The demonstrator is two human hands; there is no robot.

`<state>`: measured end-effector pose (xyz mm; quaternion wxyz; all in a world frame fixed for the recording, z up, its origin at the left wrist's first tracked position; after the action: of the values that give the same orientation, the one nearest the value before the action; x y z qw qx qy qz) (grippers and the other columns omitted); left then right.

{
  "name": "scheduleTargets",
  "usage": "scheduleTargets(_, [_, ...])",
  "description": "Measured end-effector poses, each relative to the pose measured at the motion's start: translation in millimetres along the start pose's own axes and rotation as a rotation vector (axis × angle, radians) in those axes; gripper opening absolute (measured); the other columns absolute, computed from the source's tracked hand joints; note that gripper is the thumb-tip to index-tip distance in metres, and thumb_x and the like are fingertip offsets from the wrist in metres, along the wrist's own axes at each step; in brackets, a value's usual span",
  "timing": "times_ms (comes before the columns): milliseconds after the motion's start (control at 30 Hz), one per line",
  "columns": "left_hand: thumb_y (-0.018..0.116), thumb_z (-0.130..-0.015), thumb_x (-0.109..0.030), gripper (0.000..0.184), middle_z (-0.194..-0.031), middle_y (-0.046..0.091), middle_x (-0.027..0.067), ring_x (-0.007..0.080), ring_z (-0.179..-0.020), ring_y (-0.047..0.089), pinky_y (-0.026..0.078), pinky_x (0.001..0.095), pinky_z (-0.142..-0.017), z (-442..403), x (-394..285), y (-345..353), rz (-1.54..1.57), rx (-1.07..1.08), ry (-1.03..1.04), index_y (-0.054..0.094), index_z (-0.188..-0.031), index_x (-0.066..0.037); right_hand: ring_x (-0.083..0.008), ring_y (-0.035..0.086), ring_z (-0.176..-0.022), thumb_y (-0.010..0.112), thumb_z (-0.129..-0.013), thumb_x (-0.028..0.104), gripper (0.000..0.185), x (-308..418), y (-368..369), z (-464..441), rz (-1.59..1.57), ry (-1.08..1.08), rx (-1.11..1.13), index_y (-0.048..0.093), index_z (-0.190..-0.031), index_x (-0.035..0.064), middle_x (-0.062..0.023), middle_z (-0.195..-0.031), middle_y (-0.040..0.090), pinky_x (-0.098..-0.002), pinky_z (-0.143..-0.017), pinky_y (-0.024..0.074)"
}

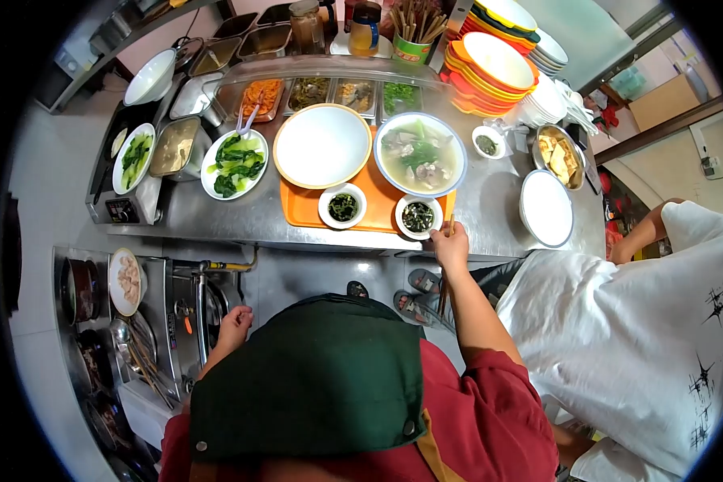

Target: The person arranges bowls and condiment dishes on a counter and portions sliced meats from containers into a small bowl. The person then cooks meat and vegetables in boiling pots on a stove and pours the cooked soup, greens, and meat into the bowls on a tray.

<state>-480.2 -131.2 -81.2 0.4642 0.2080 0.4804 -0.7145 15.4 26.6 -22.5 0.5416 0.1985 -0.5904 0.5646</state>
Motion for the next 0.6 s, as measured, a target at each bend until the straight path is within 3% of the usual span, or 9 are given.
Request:
scheduleTargets(167, [0.059,-0.075,-0.017,0.020,-0.067,0.055,0.0030,0.0089,-0.055,0.046,0.039,0.0232,-0.052,3,19,7,0.014,-0.007,0.033,0.057,-0.089,-0.003,-0.0152,0.059,-0.059,0.057,-0.073,0.002,0.023,-9,23,3,-0.296,0.049,0.143,0.040,-0.088,-0.0017,-0.0092,-0.067,0.057,-0.0224,-0.046,0.0442])
scheduleTargets(267, [0.059,-0.075,-0.017,0.020,-0.070,0.055,0.0037,0.0094,-0.055,0.047,0.039,0.0236,-0.053,8,19,8,0.019,0.012,-0.023,0.057,-0.089,-0.003,-0.0151,0.059,-0.059,0.058,-0.075,0.005,0.023,7,30,16,-0.177,0.156,0.210,0.039,-0.086,-0.0012,-0.0098,-0.068,0.059,-0.0216,-0.043,0.0427])
scheduleTargets(533, [0.059,-0.074,-0.016,0.019,-0.069,0.057,0.0056,0.0104,-0.056,0.048,0.041,0.0240,-0.054,13,27,11,0.005,-0.005,-0.085,0.057,-0.088,-0.004,-0.0102,0.056,-0.053,0.058,-0.077,0.015,0.025,19,35,22,-0.140,0.127,0.228,0.038,-0.084,0.0003,-0.0104,-0.069,0.059,-0.0200,-0.039,0.0380])
scheduleTargets(567, [0.059,-0.074,-0.016,0.019,-0.071,0.057,0.0055,0.0099,-0.056,0.047,0.041,0.0240,-0.054,14,23,9,0.008,-0.022,-0.025,0.057,-0.089,-0.004,-0.0170,0.058,-0.056,0.056,-0.077,0.014,0.023,5,31,20,-0.100,0.109,0.173,0.043,-0.087,-0.0015,-0.0142,-0.071,0.059,-0.0262,-0.045,0.0423])
scheduleTargets(600, [0.059,-0.074,-0.016,0.019,-0.073,0.057,0.0054,0.0093,-0.056,0.047,0.041,0.0241,-0.053,13,17,6,0.013,-0.044,0.037,0.057,-0.089,-0.004,-0.0221,0.059,-0.060,0.055,-0.077,0.012,0.021,23,21,27,0.104,-0.040,0.210,0.045,-0.090,-0.0015,-0.0159,-0.074,0.059,-0.0295,-0.051,0.0441])
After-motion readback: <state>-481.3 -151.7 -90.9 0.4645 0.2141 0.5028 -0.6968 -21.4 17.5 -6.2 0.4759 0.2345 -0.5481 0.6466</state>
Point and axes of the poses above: each hand's wrist, its own z-axis away from the middle knuckle, its own y-axis out of the palm, x = y × z, the point moved 6 cm from there along -z, towards the middle knuckle
